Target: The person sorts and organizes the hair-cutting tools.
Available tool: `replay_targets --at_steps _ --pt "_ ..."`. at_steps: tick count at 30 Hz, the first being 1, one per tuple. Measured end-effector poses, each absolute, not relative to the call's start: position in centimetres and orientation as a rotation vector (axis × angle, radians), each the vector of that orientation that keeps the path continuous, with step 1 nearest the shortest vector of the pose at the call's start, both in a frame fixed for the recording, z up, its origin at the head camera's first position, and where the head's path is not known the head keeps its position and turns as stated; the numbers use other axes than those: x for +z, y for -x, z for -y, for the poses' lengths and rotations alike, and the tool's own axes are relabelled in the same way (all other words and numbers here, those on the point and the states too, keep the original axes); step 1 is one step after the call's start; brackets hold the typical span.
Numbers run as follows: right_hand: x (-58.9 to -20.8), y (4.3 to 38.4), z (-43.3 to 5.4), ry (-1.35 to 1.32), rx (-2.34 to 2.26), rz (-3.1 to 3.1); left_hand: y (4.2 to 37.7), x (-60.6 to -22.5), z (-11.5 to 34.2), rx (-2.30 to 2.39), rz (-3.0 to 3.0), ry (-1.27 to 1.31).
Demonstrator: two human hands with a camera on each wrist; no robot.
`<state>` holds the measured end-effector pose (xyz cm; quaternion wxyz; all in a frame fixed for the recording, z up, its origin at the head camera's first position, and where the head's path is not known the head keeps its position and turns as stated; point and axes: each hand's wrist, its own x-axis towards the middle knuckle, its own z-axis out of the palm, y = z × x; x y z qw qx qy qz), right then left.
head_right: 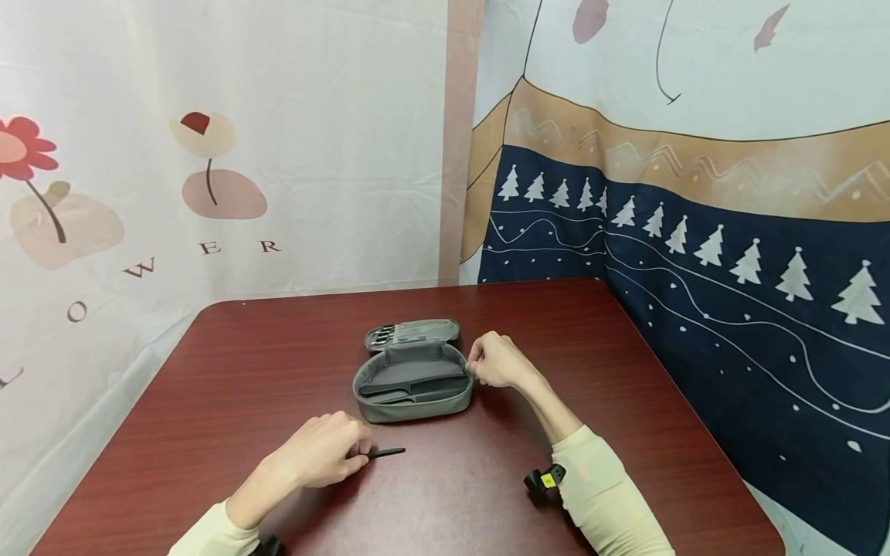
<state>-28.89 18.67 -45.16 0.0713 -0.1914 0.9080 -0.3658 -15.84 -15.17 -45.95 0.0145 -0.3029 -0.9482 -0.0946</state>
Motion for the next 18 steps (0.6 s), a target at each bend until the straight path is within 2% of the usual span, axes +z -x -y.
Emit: replay_targets --at_steps 7,18 --pt "-45.2 28.9 -18.7 0.559 -1.105 -2.727 16.0 -45.4 15.5 -0.309 2.941 1.000" --pt "-45.2 28.9 -18.7 0.548 -1.100 -2.727 18.1 -41.8 16.2 -0.542 2.886 1.093"
